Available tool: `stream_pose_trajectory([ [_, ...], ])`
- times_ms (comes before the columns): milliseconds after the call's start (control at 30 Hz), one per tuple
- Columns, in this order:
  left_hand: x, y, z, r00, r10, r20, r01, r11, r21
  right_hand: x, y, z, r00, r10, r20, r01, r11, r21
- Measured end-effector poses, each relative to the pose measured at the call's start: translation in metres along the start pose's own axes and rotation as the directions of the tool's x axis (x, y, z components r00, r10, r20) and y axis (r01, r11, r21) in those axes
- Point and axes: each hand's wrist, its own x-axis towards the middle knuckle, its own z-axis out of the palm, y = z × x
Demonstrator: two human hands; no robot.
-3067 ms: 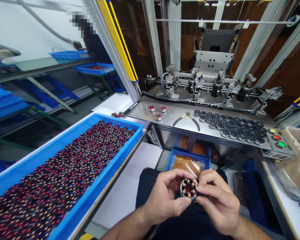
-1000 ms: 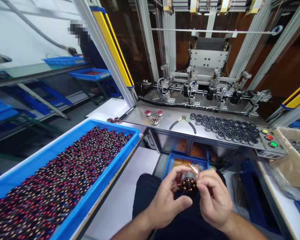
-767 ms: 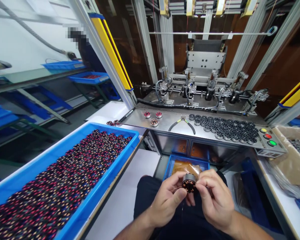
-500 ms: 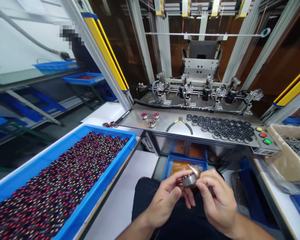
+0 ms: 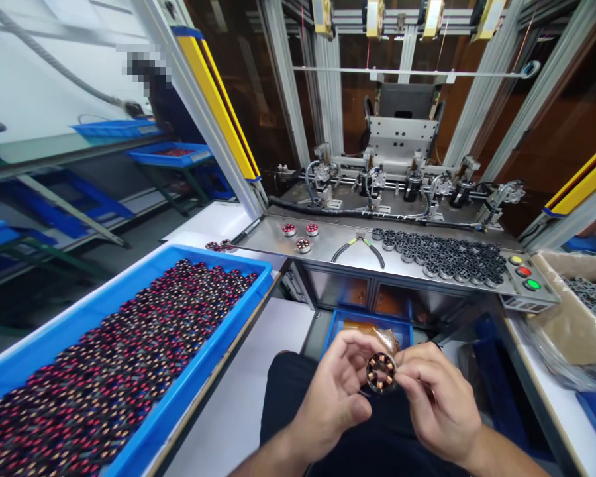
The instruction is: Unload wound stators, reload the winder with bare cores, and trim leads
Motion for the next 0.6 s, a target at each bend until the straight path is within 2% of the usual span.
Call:
stream_pose_trajectory([
  [67,0.000,-0.003,-0.001,0.982,-0.169,0.083,0.171,0.985,-0.018,-0.002,0.001,-0.003,0.999,-0.052,0.008,0.052,0.998,-0.047],
  [100,0.000,-0.004,-0.001,0.969,-0.216,0.122,0.221,0.975,-0.026,-0.002,0.001,-0.004,0.998,-0.066,0.007,0.067,0.996,-0.064],
  [200,0.000,-0.003,0.004,0.971,-0.204,0.125,0.210,0.977,-0.037,-0.004,-0.001,-0.002,0.999,-0.046,-0.013,0.045,0.996,-0.074],
  [333,0.002,0.001,0.010,0.997,-0.073,0.025,0.073,0.997,0.028,-0.008,-0.007,0.006,0.987,0.141,-0.081,-0.139,0.990,0.029],
  [433,0.002,0.003,0.009,0.994,0.110,0.000,-0.107,0.967,0.233,-0.015,-0.005,0.013,0.943,0.320,-0.094,-0.297,0.934,0.196],
  [500,0.001,0.004,0.007,0.967,0.253,0.037,-0.245,0.871,0.426,-0.022,-0.001,0.016,0.881,0.472,-0.038,-0.436,0.841,0.321],
  [600,0.000,0.004,0.005,0.914,0.395,0.090,-0.361,0.694,0.623,-0.030,0.006,0.020,0.742,0.662,0.103,-0.617,0.615,0.491],
])
